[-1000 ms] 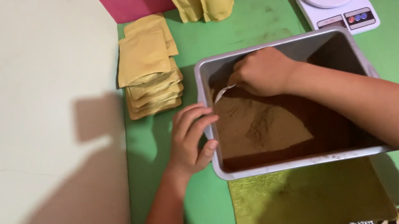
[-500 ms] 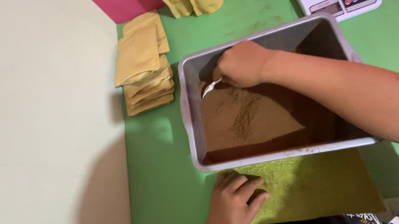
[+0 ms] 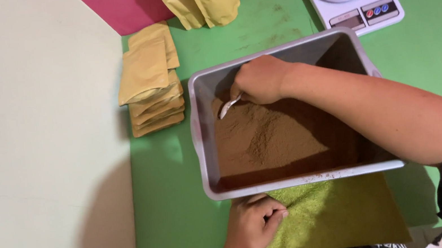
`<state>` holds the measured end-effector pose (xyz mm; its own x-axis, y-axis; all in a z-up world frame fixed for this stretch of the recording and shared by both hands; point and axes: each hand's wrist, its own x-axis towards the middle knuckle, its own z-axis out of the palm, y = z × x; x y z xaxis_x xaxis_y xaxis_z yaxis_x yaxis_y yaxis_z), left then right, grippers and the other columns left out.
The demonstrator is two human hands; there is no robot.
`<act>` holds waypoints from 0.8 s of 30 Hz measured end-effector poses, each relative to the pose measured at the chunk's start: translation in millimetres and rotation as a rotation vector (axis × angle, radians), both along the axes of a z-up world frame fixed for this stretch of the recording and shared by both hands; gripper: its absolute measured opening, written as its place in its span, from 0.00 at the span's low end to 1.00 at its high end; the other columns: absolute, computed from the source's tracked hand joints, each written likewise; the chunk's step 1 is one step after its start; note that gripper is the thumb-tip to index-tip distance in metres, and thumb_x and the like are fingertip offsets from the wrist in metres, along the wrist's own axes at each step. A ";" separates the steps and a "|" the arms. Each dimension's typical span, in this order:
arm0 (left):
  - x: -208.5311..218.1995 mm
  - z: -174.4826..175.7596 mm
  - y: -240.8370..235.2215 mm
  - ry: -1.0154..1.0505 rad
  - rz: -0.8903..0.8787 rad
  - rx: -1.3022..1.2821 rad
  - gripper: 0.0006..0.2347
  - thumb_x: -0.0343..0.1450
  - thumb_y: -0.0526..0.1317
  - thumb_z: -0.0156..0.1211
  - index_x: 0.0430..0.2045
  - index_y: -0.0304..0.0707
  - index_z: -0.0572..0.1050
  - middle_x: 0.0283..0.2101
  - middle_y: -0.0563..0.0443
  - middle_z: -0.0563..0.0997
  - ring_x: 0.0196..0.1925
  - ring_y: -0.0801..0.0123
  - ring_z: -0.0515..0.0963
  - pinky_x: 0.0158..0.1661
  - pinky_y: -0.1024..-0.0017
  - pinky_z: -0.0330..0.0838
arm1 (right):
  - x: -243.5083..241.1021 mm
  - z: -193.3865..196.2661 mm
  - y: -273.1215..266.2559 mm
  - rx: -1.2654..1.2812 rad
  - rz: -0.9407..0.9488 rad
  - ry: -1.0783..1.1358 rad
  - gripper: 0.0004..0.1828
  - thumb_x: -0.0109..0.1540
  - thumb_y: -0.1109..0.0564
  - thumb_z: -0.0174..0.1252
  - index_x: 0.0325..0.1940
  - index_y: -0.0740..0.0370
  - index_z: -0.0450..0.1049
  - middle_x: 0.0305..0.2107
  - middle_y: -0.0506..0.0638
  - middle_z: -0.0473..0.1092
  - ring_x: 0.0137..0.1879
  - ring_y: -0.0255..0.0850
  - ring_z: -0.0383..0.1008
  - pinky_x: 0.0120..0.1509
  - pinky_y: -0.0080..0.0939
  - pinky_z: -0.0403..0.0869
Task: Stirring coffee powder in a metal tray using a plastic spoon to ensure a uniform mix.
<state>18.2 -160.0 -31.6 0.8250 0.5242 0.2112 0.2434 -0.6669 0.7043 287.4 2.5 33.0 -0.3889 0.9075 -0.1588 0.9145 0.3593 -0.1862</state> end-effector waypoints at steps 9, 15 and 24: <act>-18.0 -2.2 -6.2 -0.148 0.073 -0.225 0.03 0.72 0.36 0.66 0.29 0.42 0.84 0.26 0.55 0.81 0.28 0.74 0.74 0.30 0.72 0.70 | 2.7 11.9 -5.0 -0.056 -0.066 0.028 0.19 0.62 0.49 0.53 0.53 0.27 0.81 0.46 0.41 0.79 0.50 0.51 0.77 0.44 0.52 0.72; -10.6 -3.9 -15.4 -0.413 -0.304 0.061 0.15 0.81 0.42 0.59 0.25 0.34 0.81 0.18 0.49 0.71 0.19 0.67 0.73 0.33 0.64 0.82 | 7.3 2.6 -1.3 -0.037 -0.067 0.065 0.18 0.59 0.52 0.55 0.48 0.32 0.83 0.42 0.43 0.80 0.47 0.48 0.80 0.43 0.49 0.73; 21.0 97.3 70.4 -0.350 -0.047 0.599 0.06 0.73 0.37 0.66 0.25 0.38 0.82 0.23 0.54 0.72 0.30 0.64 0.69 0.32 0.64 0.62 | 3.1 44.3 -33.7 0.057 -0.036 -0.015 0.18 0.63 0.44 0.52 0.56 0.36 0.77 0.46 0.46 0.77 0.49 0.54 0.76 0.41 0.57 0.71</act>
<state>39.3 -89.5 65.7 0.6748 0.1998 0.7105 0.0304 -0.9694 0.2437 290.5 -31.2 77.3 -0.3541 0.9285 -0.1120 0.9295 0.3361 -0.1520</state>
